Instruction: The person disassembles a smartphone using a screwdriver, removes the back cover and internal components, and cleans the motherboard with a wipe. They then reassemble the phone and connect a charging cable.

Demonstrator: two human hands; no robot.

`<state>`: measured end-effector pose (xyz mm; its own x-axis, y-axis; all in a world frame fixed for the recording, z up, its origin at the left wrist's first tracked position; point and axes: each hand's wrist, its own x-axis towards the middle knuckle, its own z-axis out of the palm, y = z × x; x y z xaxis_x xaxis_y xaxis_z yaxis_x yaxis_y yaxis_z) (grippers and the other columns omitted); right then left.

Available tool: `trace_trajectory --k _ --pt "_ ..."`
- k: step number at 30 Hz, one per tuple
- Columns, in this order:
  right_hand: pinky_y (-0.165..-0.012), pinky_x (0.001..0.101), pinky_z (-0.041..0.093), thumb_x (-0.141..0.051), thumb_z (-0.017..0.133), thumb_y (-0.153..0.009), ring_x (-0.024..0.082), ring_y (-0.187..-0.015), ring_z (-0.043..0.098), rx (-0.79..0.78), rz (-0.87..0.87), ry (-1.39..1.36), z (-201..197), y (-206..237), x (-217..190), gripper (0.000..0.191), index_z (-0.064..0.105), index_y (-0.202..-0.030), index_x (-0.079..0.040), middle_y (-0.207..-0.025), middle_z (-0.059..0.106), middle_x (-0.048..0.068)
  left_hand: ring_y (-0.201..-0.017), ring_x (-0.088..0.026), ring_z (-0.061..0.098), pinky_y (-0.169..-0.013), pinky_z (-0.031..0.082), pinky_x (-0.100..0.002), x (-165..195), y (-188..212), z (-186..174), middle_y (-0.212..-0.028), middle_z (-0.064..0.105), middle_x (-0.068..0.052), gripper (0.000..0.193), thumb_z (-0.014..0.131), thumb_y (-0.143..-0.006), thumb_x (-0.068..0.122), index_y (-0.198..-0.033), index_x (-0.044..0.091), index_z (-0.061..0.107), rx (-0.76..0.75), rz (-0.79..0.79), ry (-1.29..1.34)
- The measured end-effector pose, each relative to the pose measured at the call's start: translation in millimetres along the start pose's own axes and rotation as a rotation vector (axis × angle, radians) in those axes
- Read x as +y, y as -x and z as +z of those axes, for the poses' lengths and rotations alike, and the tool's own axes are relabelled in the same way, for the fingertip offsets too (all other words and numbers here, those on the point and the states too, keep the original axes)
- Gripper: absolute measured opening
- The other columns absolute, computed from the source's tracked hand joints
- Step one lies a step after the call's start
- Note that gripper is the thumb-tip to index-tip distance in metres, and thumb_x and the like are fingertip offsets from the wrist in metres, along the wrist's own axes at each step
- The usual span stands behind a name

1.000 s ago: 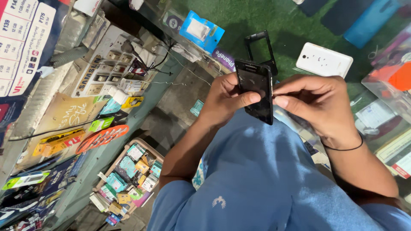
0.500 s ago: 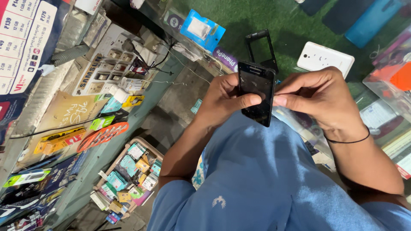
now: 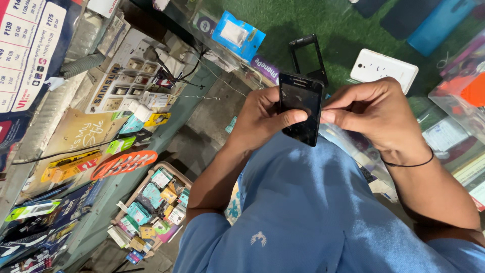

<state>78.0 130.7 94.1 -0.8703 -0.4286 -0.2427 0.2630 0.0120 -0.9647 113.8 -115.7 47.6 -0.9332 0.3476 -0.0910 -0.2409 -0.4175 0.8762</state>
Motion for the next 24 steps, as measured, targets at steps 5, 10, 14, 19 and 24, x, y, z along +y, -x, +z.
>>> trace_trajectory --k 5,10,14,19,24 --pt "-0.079 0.031 0.061 0.008 0.076 -0.085 0.019 -0.083 0.073 -0.017 0.011 -0.114 -9 -8 21 0.011 0.074 -0.096 0.008 -0.092 0.075 0.016 -0.093 -0.01 0.071 -0.084 0.059 -0.028 -3 -2 2 -0.104 0.076 -0.006 0.025 0.077 -0.095 0.008 -0.117 -0.004 0.071 0.075 -0.032 -0.023" --pt "-0.081 0.0357 0.063 0.008 0.075 -0.09 0.025 -0.085 0.075 -0.063 0.031 -0.286 -19 -19 55 0.008 0.072 -0.097 0.011 -0.094 0.073 0.021 -0.094 -0.009 0.071 -0.085 0.059 -0.028 -6 -6 1 -0.104 0.076 -0.005 0.026 0.077 -0.095 0.01 -0.117 -0.004 0.072 0.087 -0.004 -0.07" --pt "-0.085 0.041 0.064 0.008 0.073 -0.092 0.028 -0.089 0.076 -0.128 0.044 -0.44 -27 -29 82 0.008 0.071 -0.099 0.012 -0.099 0.073 0.023 -0.092 -0.008 0.069 -0.083 0.058 -0.027 -10 -8 1 -0.1 0.077 -0.005 0.026 0.079 -0.094 0.011 -0.114 -0.003 0.073 0.127 0.009 -0.202" --pt "-0.088 0.0451 0.064 0.009 0.071 -0.094 0.033 -0.092 0.076 -0.181 0.077 -0.55 -36 -38 111 0.007 0.07 -0.1 0.013 -0.102 0.073 0.026 -0.087 -0.007 0.068 -0.078 0.058 -0.026 -10 -6 0 -0.096 0.076 -0.004 0.026 0.078 -0.092 0.012 -0.112 -0.003 0.073 0.162 0.001 -0.255" --pt "-0.087 0.0459 0.064 0.008 0.071 -0.096 0.034 -0.092 0.076 -0.243 0.094 -0.638 -39 -52 135 0.006 0.069 -0.098 0.012 -0.102 0.073 0.026 -0.083 -0.006 0.069 -0.075 0.058 -0.026 -8 -8 0 -0.091 0.076 -0.004 0.024 0.078 -0.091 0.012 -0.109 -0.003 0.073 0.201 -0.004 -0.35"
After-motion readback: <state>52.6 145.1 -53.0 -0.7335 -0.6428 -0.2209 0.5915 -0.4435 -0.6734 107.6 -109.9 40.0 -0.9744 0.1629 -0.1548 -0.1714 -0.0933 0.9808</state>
